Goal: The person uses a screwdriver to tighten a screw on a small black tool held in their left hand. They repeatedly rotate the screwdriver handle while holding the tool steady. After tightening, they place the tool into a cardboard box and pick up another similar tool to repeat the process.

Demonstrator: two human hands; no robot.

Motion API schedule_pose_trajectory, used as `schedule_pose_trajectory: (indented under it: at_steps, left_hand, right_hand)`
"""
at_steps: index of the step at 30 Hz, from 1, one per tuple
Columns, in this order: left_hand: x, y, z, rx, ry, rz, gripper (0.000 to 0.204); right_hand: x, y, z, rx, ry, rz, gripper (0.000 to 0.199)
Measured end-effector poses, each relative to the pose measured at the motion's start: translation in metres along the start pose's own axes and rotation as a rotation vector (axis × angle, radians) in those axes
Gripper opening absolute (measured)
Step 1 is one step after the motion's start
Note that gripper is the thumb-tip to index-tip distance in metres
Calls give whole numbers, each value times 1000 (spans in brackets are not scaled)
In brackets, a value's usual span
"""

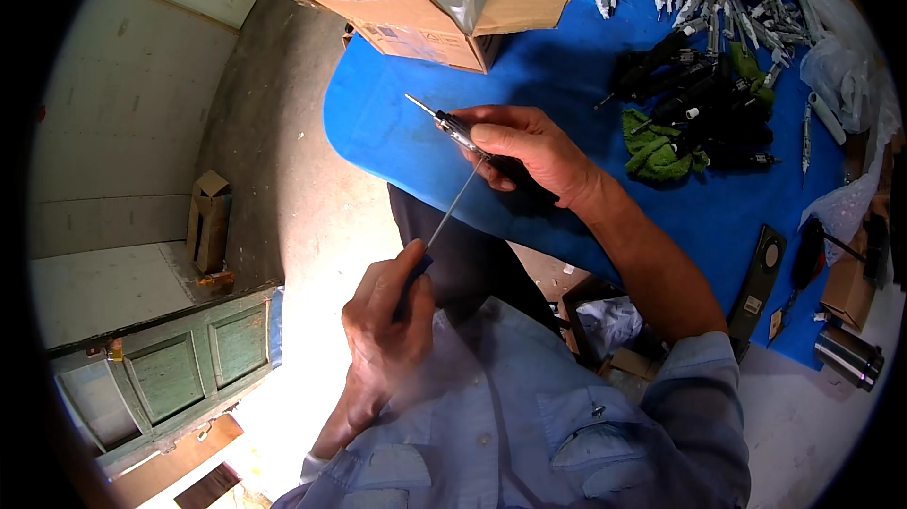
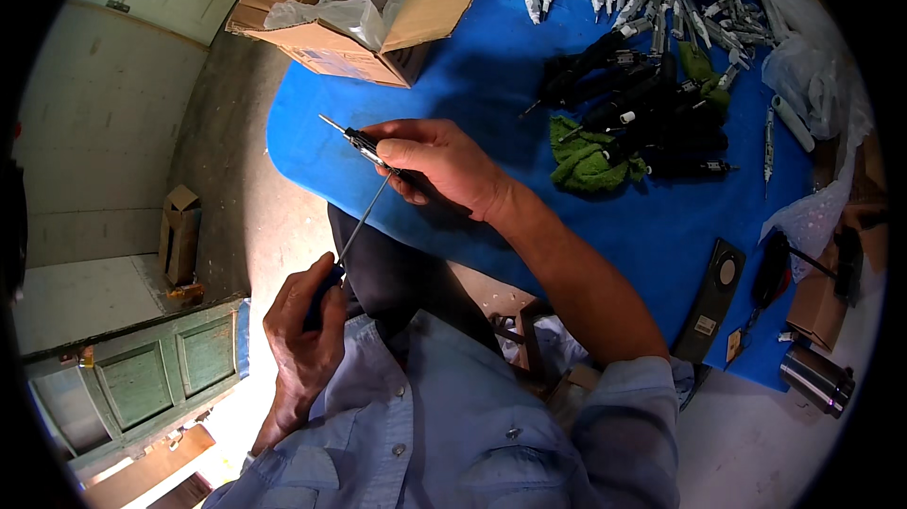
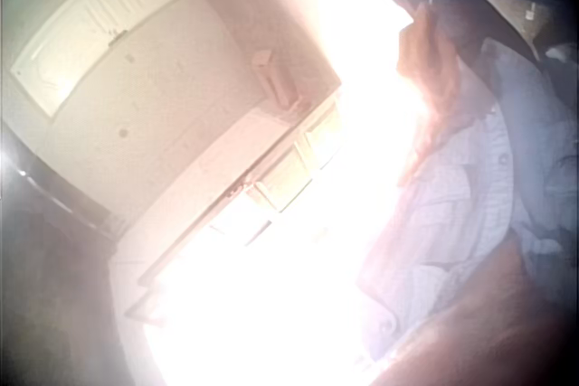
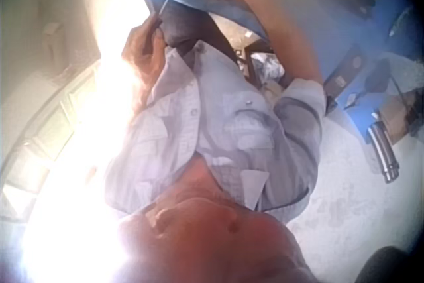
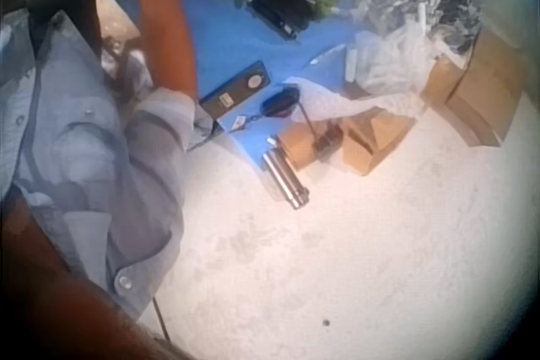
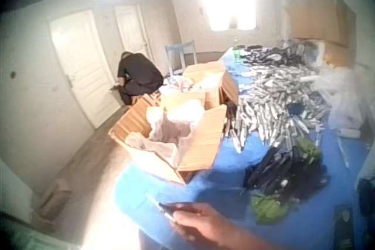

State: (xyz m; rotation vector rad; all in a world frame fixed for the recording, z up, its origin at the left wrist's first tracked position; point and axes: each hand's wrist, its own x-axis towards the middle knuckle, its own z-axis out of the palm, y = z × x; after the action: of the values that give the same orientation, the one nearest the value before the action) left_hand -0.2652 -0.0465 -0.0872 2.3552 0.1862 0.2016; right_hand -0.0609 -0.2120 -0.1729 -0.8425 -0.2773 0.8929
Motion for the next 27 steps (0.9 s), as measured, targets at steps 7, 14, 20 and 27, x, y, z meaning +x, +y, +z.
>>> schedule_pose_trajectory:
  at_steps: [7, 14, 20, 27]
  left_hand:
    - [1, 9, -7, 109, -66, -5, 39]
    - [8, -6, -10, 516, 20, 444, 49]
    - [15, -5, -18, 532, -28, 486, 54]
    - [16, -6, -14, 566, -72, 519, 62]
  right_hand:
    - [2, 7, 1, -179, -14, -86, 43]
    - [1, 8, 6, -275, -5, -133, 44]
    - [1, 13, 5, -337, -14, -166, 40]
    - [-1, 15, 5, -271, 36, -167, 39]
